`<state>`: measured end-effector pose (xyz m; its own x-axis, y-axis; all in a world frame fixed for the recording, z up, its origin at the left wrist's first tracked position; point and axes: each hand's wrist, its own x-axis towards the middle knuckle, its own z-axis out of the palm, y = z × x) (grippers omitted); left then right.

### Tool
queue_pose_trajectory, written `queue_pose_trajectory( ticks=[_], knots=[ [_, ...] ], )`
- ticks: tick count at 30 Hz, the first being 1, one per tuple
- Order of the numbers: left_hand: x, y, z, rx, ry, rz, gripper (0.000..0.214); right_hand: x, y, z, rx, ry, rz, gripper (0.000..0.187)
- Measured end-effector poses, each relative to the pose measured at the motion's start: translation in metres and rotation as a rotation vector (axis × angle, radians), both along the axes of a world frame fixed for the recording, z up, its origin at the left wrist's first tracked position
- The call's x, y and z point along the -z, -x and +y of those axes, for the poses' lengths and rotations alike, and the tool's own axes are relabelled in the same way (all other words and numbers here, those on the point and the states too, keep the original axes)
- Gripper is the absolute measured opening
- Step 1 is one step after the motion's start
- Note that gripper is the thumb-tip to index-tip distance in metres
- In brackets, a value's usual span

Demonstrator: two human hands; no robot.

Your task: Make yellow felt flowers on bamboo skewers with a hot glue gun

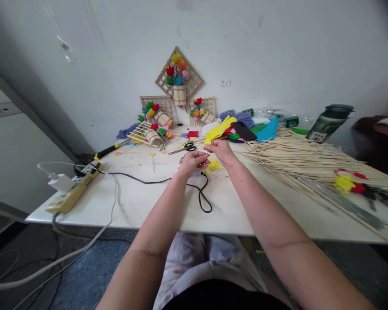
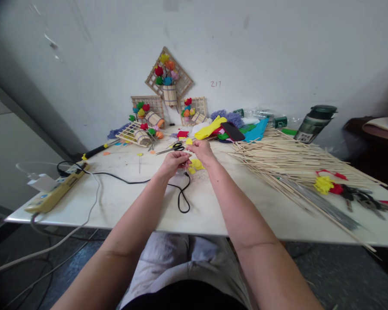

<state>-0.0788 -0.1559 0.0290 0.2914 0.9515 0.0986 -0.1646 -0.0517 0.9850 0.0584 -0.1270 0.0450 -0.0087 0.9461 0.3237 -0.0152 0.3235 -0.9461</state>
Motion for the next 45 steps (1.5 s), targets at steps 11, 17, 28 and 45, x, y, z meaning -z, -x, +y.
queue_pose_trajectory(
  ticks=[11, 17, 28, 45],
  knots=[
    [0.000, 0.000, 0.001, -0.043, -0.025, -0.041, 0.044, -0.001, 0.001, -0.004, -0.089, 0.083, 0.167, 0.024],
    [0.000, -0.001, 0.000, -0.041, -0.023, -0.019, 0.041, 0.001, 0.010, -0.003, 0.019, 0.038, 0.185, 0.021],
    [0.000, -0.001, 0.000, -0.006, -0.032, 0.004, 0.039, -0.005, 0.001, -0.004, -0.001, -0.028, 0.077, 0.026],
    [0.002, 0.002, 0.002, -0.008, -0.019, 0.003, 0.038, -0.006, -0.003, -0.005, -0.031, -0.040, -0.036, 0.025]
  ],
)
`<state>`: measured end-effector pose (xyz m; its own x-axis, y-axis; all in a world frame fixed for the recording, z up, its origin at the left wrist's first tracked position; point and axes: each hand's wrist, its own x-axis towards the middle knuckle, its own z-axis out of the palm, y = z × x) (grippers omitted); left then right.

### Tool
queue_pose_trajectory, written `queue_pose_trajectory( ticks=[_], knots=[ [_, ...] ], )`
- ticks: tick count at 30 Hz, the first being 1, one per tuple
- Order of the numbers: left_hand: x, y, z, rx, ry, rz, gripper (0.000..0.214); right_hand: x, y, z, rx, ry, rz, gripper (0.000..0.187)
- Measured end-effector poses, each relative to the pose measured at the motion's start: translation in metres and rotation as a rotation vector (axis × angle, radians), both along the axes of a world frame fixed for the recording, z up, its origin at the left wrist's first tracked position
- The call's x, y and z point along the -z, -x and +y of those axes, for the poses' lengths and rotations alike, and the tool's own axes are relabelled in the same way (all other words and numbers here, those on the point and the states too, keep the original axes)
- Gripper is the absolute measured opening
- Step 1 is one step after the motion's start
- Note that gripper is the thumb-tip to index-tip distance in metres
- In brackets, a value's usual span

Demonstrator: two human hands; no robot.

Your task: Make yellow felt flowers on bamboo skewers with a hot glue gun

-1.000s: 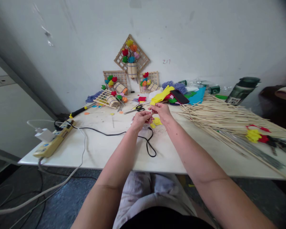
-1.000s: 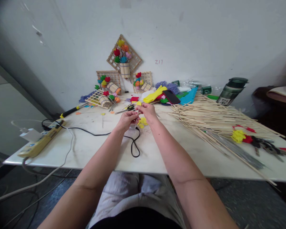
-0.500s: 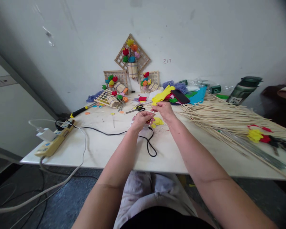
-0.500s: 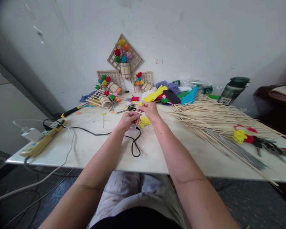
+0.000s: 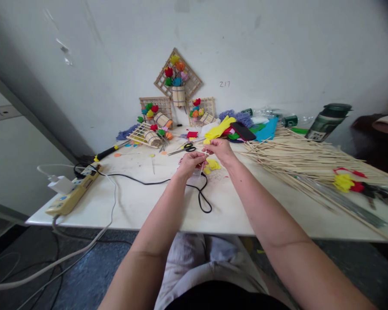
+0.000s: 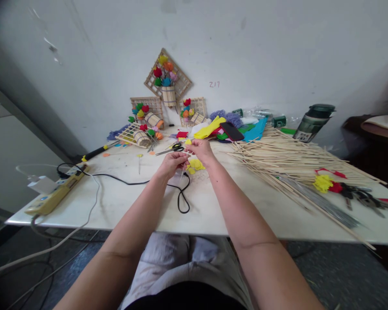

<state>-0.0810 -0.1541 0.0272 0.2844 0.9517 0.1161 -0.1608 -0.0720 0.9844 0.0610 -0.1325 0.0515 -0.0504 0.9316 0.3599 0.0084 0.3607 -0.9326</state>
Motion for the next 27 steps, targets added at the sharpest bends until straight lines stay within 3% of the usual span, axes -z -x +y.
queue_pose_trajectory(
  ticks=[4, 9, 18, 27],
  knots=[
    [-0.0011, 0.0010, -0.0002, -0.007, 0.004, -0.029, 0.039, 0.0003, -0.0027, 0.0014, -0.056, 0.050, 0.069, 0.031],
    [-0.0010, -0.0001, -0.0008, 0.004, -0.002, -0.010, 0.038, 0.0010, -0.0009, 0.0049, 0.032, 0.058, 0.179, 0.028],
    [-0.0029, -0.0014, -0.0035, 0.076, 0.057, 0.072, 0.037, -0.0005, 0.0017, 0.0057, 0.157, -0.026, 0.164, 0.020],
    [-0.0064, -0.0013, -0.0040, -0.007, -0.048, 0.089, 0.036, -0.0028, 0.0017, 0.0022, 0.135, -0.022, 0.146, 0.024]
  ],
)
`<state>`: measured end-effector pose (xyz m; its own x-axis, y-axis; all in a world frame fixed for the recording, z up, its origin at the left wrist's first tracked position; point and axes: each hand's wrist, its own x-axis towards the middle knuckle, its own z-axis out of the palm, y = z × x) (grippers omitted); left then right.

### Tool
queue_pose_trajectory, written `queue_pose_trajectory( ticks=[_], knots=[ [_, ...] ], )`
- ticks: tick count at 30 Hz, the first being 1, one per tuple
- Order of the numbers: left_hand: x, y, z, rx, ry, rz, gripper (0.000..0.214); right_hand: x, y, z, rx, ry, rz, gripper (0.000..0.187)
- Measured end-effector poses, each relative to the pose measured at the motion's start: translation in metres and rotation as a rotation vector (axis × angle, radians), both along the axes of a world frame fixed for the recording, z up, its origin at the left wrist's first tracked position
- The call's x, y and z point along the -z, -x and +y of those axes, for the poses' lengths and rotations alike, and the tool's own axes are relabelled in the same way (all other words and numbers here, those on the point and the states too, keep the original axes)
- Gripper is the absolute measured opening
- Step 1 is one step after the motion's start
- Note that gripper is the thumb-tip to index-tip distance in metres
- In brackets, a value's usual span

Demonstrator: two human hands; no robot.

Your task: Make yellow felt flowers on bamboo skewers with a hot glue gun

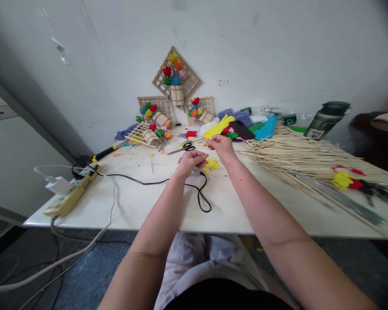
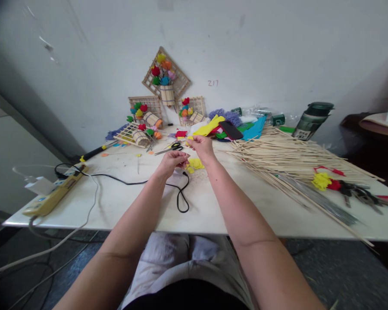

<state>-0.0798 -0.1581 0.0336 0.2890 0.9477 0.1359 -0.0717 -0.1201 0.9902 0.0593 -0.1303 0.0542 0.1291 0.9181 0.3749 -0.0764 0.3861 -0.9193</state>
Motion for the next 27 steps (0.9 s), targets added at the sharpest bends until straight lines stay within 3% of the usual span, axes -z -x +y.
queue_pose_trajectory(
  ticks=[7, 20, 24, 27],
  knots=[
    [-0.003, 0.007, 0.005, -0.122, -0.168, 0.167, 0.032, -0.003, -0.001, 0.003, 0.153, -0.056, 0.101, 0.019],
    [0.003, 0.017, 0.016, -0.369, -0.462, 0.645, 0.020, 0.005, -0.007, 0.012, 0.263, -0.054, 0.133, 0.025],
    [0.000, 0.021, 0.017, -0.493, -0.447, 0.788, 0.020, 0.008, -0.014, 0.015, 0.336, -0.039, 0.095, 0.029],
    [-0.001, 0.030, 0.020, -0.673, -0.355, 0.856, 0.025, 0.011, -0.017, 0.018, 0.346, -0.008, 0.081, 0.033]
  ],
)
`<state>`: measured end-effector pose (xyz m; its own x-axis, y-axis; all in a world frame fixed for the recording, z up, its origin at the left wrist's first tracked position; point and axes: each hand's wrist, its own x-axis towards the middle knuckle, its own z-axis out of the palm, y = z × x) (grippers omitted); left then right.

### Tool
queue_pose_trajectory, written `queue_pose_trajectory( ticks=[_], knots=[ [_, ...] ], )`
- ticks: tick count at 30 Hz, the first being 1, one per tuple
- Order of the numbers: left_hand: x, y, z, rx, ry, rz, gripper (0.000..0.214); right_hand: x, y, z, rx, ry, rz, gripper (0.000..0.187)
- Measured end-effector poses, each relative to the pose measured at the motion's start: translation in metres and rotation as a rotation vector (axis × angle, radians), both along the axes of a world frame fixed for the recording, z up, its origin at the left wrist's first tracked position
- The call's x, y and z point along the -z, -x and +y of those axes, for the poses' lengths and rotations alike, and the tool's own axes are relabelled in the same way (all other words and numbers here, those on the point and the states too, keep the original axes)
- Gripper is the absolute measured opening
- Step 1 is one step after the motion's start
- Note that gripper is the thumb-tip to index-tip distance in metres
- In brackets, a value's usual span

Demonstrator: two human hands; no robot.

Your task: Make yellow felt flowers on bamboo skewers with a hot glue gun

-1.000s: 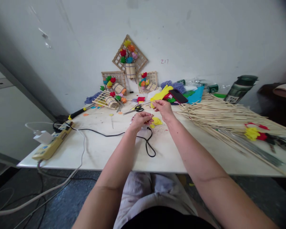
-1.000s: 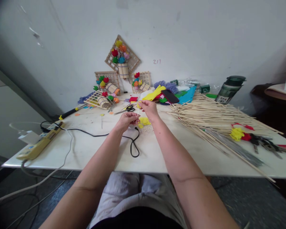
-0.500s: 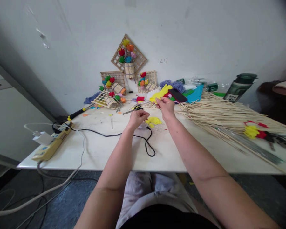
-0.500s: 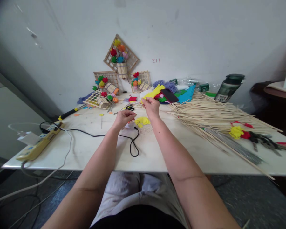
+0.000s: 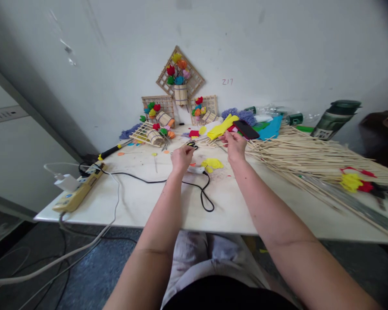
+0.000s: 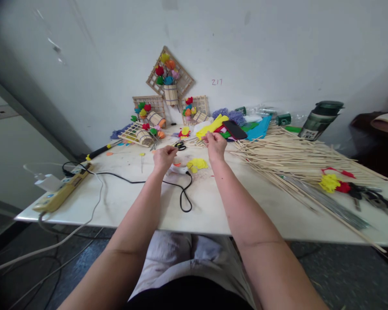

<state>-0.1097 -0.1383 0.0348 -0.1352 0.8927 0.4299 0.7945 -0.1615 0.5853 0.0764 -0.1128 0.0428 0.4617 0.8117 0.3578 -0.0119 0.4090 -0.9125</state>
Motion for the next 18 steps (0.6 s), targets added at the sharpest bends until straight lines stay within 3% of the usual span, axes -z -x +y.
queue_pose_trajectory(
  ticks=[5, 9, 13, 18],
  knots=[
    [-0.002, 0.022, 0.003, -0.357, 0.070, 0.036, 0.029, 0.006, -0.001, 0.002, -0.043, 0.072, -0.030, 0.035],
    [-0.003, 0.038, 0.003, -0.473, 0.152, 0.010, 0.029, 0.011, -0.003, 0.002, -0.130, 0.140, -0.150, 0.026],
    [0.000, 0.054, 0.005, -0.564, 0.249, -0.098, 0.029, 0.014, -0.003, 0.001, -0.176, 0.192, -0.568, 0.014],
    [0.007, 0.069, 0.009, -0.697, 0.281, -0.145, 0.026, 0.013, 0.001, -0.005, -0.195, 0.239, -1.155, 0.020]
  ],
)
